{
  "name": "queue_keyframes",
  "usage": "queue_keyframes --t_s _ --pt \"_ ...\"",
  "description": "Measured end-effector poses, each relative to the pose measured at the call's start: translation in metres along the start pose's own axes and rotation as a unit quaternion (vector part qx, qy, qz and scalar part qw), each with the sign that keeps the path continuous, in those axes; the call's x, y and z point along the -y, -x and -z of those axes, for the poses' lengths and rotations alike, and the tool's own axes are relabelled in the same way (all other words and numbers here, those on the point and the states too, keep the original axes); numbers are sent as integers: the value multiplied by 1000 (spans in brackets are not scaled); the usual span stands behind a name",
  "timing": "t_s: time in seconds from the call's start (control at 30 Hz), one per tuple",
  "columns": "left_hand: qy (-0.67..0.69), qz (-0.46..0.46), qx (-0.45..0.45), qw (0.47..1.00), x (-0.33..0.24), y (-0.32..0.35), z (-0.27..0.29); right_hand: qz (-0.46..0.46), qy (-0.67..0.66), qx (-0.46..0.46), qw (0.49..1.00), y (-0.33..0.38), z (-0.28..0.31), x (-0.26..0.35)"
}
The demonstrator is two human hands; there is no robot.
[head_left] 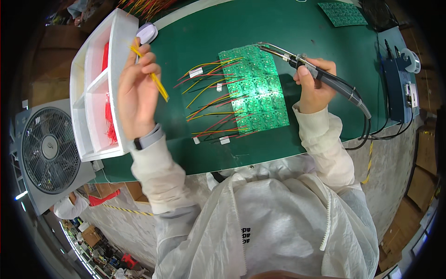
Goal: The person solders wires to a circuit board using a soldering iron, retrieving additional wires from a tray by hand.
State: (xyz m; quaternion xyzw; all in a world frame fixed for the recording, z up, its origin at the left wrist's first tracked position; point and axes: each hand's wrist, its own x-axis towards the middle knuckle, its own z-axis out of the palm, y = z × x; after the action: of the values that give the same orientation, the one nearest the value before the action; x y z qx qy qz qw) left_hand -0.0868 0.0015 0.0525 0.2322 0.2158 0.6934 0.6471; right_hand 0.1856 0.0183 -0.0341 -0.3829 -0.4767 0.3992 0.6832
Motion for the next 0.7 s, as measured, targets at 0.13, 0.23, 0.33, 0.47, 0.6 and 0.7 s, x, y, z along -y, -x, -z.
queue_keyframes --t_s 0.13,0.23,0.33,0.47,0.6,0.7 --pt "6 -11 -29 999 26 -19 31 5 17 -7 1000 -2 0 -2" --pt "-47 -39 -69 996 34 -21 48 -1 13 -12 1000 -3 -1 -2" --pt "-75 -65 -99 990 36 -20 57 -3 18 -7 1000 -3 -1 0" --pt "-153 -120 -124 973 31 -15 59 10 24 -11 1000 -4 -4 -1" --pt "-177 -157 -142 961 26 -11 55 11 27 -8 1000 -4 -4 -1" --pt "-196 -186 -161 949 24 -8 52 15 27 -7 999 -4 -4 -2"
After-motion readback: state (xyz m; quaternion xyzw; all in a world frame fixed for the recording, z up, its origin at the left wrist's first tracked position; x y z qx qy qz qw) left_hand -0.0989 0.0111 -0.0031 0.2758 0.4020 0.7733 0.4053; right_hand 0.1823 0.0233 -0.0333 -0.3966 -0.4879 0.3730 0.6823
